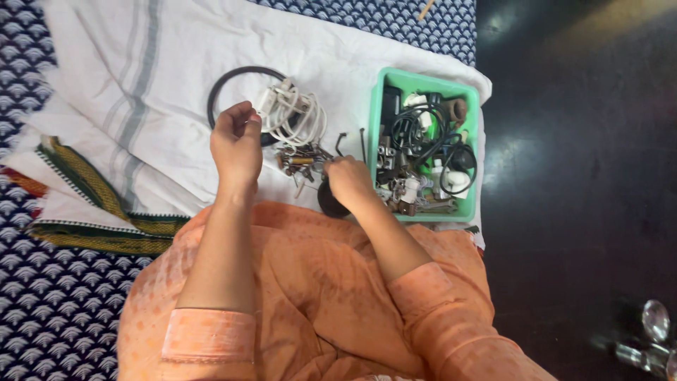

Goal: The person sits on a patterned mat and organizes a collection of cables and small hardware items. They repeatedly pick up black and white cables, coil them by hand, and place them into a green plastic bin. They also handle small metal parts and a black circular object, moving them into the bin.

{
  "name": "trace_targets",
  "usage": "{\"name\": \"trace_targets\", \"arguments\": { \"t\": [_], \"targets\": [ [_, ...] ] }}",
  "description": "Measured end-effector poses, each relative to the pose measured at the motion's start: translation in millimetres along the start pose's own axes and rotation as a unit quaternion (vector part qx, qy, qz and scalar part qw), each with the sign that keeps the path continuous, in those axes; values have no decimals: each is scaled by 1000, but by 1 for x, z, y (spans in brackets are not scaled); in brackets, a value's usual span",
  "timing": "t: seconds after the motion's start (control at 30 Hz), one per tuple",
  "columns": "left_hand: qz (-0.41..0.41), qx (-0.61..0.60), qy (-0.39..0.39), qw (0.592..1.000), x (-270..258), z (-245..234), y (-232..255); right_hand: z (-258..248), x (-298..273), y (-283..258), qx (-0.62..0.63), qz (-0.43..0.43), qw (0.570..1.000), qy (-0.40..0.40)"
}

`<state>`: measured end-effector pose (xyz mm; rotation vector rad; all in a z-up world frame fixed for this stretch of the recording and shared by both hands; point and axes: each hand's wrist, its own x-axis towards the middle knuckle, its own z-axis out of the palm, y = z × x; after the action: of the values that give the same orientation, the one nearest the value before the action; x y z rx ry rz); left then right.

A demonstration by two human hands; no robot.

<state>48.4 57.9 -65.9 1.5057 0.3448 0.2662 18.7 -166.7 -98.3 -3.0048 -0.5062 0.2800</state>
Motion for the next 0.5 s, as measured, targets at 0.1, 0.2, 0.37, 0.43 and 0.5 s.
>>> {"name": "trace_targets", "arguments": {
  "t": [0.1,0.2,0.37,0.43,0.5],
  "targets": [
    [-4,-42,15,999,6,-3,-8,-9,1,8,80,29,996,-10],
    [-51,-21,37,998,8,-4,-11,-23,-6,13,97,40,994,-9],
    [-19,211,10,977,13,-4,-23,-39,2,11,92,75,992,-53],
    [56,282,-31,957,10,4,-36,-40,3,11,107,118,984,-74],
    [101,348,-94,927,6,10,-49,-41,4,12,109,87,990,-31]
  ]
}}
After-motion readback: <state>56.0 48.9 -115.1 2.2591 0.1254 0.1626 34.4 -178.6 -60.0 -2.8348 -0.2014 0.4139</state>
